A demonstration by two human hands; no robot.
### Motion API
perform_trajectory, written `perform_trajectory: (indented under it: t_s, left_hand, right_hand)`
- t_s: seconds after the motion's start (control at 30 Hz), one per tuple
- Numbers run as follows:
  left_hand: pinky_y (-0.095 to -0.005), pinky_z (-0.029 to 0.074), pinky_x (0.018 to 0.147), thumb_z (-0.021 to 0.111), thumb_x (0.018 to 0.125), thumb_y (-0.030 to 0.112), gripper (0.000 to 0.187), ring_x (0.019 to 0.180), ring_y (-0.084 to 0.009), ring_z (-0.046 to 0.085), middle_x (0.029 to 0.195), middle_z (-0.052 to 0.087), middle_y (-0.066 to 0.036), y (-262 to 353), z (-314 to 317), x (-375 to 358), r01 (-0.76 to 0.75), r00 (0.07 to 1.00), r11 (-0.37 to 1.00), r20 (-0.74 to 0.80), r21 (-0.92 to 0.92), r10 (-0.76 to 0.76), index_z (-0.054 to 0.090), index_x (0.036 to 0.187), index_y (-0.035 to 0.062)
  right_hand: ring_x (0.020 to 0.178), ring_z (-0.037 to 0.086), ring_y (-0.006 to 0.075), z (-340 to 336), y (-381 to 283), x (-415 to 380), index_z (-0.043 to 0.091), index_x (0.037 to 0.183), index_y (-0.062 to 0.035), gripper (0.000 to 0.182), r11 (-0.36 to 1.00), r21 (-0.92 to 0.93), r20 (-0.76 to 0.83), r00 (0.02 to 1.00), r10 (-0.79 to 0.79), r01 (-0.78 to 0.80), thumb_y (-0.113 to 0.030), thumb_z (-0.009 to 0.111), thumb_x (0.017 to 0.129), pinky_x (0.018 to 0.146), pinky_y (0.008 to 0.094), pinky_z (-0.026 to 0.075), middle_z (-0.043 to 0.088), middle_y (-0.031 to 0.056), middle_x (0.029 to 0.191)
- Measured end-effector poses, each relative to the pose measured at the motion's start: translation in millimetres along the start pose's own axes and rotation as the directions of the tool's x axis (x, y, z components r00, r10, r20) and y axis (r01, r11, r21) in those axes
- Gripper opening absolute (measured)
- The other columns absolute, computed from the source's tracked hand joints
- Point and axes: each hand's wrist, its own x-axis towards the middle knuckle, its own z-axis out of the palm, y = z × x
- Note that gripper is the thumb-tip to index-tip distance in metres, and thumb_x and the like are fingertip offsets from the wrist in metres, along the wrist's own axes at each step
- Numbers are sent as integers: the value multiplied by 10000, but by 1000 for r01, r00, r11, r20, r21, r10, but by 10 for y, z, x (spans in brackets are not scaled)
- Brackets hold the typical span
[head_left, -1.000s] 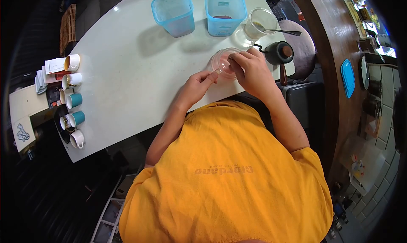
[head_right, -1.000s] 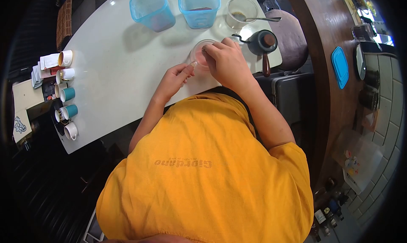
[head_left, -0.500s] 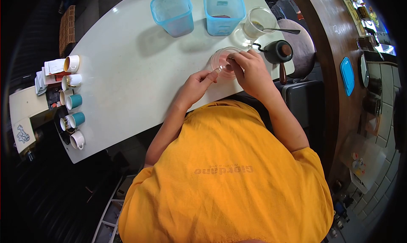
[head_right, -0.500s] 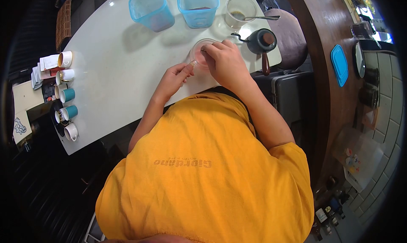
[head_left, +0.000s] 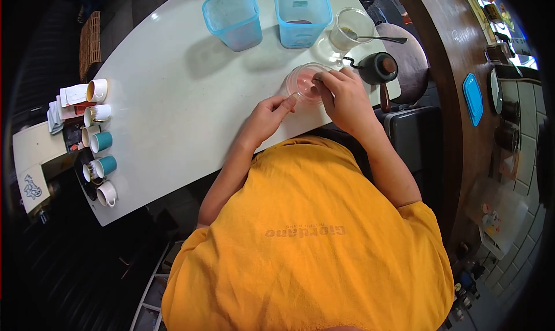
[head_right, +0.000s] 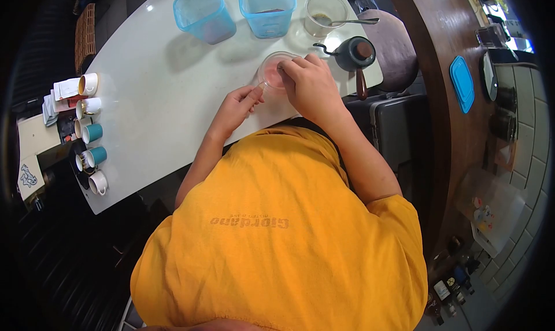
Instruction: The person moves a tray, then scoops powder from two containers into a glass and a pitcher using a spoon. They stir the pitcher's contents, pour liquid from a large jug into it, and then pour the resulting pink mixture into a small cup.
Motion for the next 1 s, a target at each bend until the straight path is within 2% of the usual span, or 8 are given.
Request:
perform_trajectory:
  t_s: [0.13, 0.33, 0.53, 0.7, 0.87, 0.93, 0.97, 1.0]
  left_hand:
    - [-190, 365, 563, 566, 917, 374, 335, 629, -52, 428, 744, 535, 36, 9, 8, -2, -11, 1000, 1000, -2, -14, 11, 618, 811, 61]
    - [-196, 371, 592, 555, 926, 354, 323, 670, -56, 431, 758, 545, 36, -3, -17, 15, 13, 999, 999, 33, -40, -11, 621, 813, 59]
    - [-204, 378, 631, 546, 933, 340, 314, 691, -60, 431, 775, 551, 33, 12, -7, 14, 2, 999, 998, 34, -61, 0, 620, 808, 62]
    - [-203, 379, 632, 548, 933, 342, 312, 688, -62, 433, 775, 553, 30, 56, 5, 0, 34, 999, 996, 22, -77, -33, 618, 808, 65]
    - [-200, 378, 609, 548, 932, 348, 315, 667, -62, 433, 778, 554, 29, 31, 6, 3, 4, 1000, 996, 23, -86, -2, 617, 811, 65]
    - [-198, 379, 599, 549, 931, 353, 315, 662, -57, 437, 774, 551, 30, 27, 10, -12, 28, 999, 996, 19, -87, -27, 616, 816, 67]
    - [-198, 379, 599, 549, 931, 353, 315, 662, -57, 437, 774, 551, 30, 23, 9, -17, 30, 999, 996, 25, -81, -28, 616, 816, 67]
    - [-197, 378, 597, 551, 929, 358, 318, 663, -55, 440, 773, 548, 30, 21, 8, -16, 22, 1000, 996, 23, -85, -20, 615, 818, 67]
  right_hand:
    - [785, 546, 282, 7, 6, -8, 627, 917, -68, 113, 994, 93, -17, 998, 53, -51, -83, 578, 816, 753, 366, 433, 641, 62, 852]
    - [746, 546, 260, -224, -78, -134, 634, 935, -51, 158, 996, 54, -254, 966, -58, 74, -32, 612, 780, 693, 348, 425, 642, 71, 848]
    - [668, 538, 227, -287, -140, -460, 638, 892, -15, 175, 961, 42, -559, 803, -205, 275, 36, 629, 725, 608, 311, 413, 632, 89, 811]
    - [664, 547, 220, -150, -98, -612, 639, 922, -13, 209, 953, 5, -539, 804, -253, 303, 56, 621, 725, 590, 293, 423, 638, 99, 827]
    - [666, 572, 231, -82, -60, -551, 632, 912, -4, 177, 967, 11, -567, 798, -204, 255, 65, 607, 752, 610, 289, 447, 638, 103, 810]
    - [652, 579, 225, -9, -91, -563, 626, 896, 6, 141, 979, 115, -633, 771, -60, 170, 75, 585, 781, 603, 265, 442, 640, 116, 792]
    - [635, 562, 167, 40, -84, -621, 613, 933, 22, 115, 956, 283, -617, 778, 119, 78, 50, 549, 842, 597, 226, 427, 657, 118, 799]
    - [635, 562, 167, 65, -85, -663, 613, 933, 22, 115, 957, 281, -620, 775, 121, 76, 50, 549, 842, 597, 226, 427, 657, 118, 799]
